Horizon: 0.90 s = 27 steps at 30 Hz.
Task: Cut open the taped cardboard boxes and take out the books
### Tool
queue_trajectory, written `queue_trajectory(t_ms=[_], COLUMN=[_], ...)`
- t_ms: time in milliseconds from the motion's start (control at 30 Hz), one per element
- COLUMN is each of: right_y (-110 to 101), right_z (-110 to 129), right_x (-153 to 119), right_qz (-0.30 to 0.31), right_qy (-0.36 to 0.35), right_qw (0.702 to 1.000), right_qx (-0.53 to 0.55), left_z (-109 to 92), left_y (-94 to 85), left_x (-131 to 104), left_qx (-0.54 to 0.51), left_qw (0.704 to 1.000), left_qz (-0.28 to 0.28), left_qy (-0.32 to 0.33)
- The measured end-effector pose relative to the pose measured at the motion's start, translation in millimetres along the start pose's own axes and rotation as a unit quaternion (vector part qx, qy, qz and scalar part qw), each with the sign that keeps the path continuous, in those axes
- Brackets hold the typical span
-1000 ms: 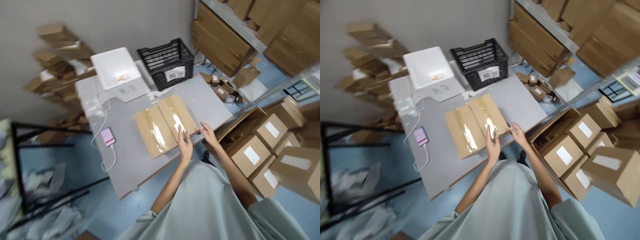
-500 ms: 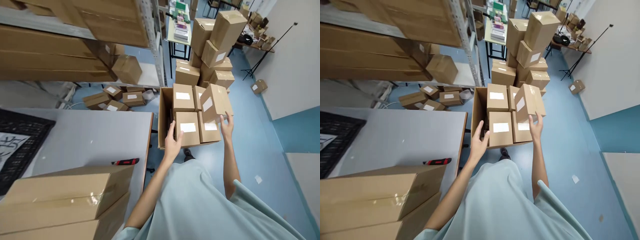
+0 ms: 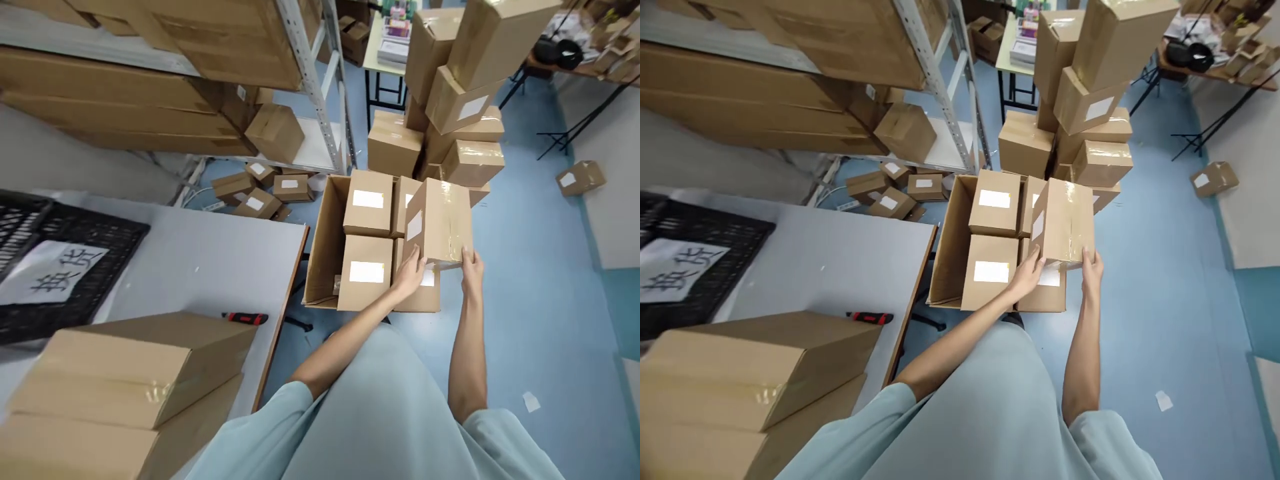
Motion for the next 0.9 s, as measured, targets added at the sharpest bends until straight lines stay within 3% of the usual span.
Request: queue_trajectory(t_ms=[67,167,267,400,533,633,767,833,900], right_y=[11.3,35.3,80.1,187.2,316.3,417.6,541.6,585.9,614.2], right_z=[19.0,64.2,115.4,172.4,208.7,206.5,170.4,152.7,139.6], right_x=[-14.5,-35.6,-51.6,-90.5,-170.0,-234.7,-303.7,-332.9,-359.2], right_qz=[0.004,0.039,0.107,0.255,0.39,0.488,0.586,0.625,0.656], right_qy=[-0.007,-0.045,-0.09,-0.124,-0.175,-0.184,-0.116,-0.078,-0.049], right_qw=[1.0,0.997,0.986,0.954,0.903,0.853,0.802,0.777,0.753], right_qx=[-0.01,-0.05,-0.085,-0.094,-0.05,0.001,0.011,-0.001,-0.017], left_z=[-5.4,-14.5,-18.3,-1.6,37.8,81.8,149.7,178.9,200.7], left_y=[-17.9,-55.1,-91.6,-146.4,-212.8,-265.5,-322.3,-339.7,-348.7], left_x=[-15.0,-57.0,-109.9,-181.8,-254.5,-301.3,-346.5,-363.2,-376.2], left_qx=[-0.003,-0.024,-0.071,-0.134,-0.189,-0.216,-0.246,-0.256,-0.264], left_qw=[0.999,0.994,0.981,0.932,0.866,0.816,0.763,0.752,0.752], left_qz=[-0.04,-0.103,-0.181,-0.335,-0.461,-0.534,-0.598,-0.608,-0.6], left_qy=[0.009,0.016,0.025,0.031,0.043,0.042,0.009,-0.022,-0.061])
Point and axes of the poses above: each hand's wrist, its own x-axis towards the middle knuckle, its own y-axis out of the palm, z = x × y, the point moved 6 cm from there along x, towards the middle knuckle, and after that the axes turned 4 degrees about z, right-handed, at the moved point
